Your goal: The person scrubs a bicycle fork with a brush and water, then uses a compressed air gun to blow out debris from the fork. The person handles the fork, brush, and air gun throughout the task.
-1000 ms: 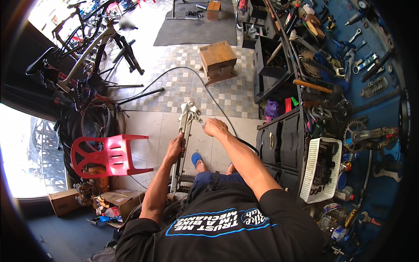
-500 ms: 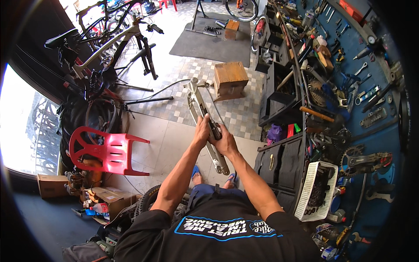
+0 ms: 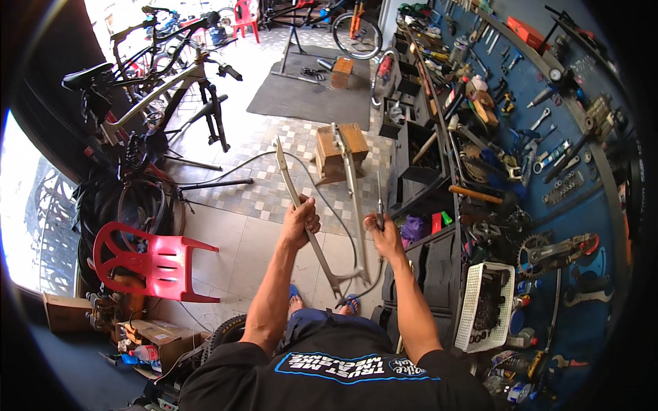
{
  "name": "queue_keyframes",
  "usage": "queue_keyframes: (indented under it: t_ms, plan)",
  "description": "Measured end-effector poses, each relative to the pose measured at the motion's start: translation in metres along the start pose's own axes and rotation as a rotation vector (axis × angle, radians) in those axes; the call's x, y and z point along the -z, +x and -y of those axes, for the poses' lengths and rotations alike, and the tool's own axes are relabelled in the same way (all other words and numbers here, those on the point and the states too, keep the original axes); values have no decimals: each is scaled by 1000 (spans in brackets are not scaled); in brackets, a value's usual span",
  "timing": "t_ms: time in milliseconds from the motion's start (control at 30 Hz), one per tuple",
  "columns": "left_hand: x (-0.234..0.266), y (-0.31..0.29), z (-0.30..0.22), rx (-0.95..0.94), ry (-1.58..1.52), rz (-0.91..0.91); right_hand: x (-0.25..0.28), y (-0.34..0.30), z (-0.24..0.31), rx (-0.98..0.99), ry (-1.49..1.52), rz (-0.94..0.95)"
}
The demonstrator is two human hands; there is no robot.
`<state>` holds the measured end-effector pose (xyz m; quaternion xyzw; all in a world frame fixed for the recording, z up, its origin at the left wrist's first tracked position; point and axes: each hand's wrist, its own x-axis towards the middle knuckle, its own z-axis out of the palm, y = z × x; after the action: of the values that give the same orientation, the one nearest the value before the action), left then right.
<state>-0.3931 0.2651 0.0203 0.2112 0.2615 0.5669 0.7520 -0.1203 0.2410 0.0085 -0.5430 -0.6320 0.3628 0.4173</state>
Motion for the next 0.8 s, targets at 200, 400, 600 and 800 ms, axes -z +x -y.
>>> queue_keyframes:
  t_ms: [200, 400, 600, 800]
  plan:
    - [39, 9, -17, -232, 1174, -330, 5, -3, -15, -452, -778, 188]
    - [77, -12, -13, -84, 1441, -319, -47, 20, 4, -228, -837, 538]
    - [91, -29, -8, 165, 1308, -434, -100, 72, 42, -95, -806, 840]
    - [118, -38, 6, 139, 1418, -421, -134, 80, -5, -125, -1030, 637]
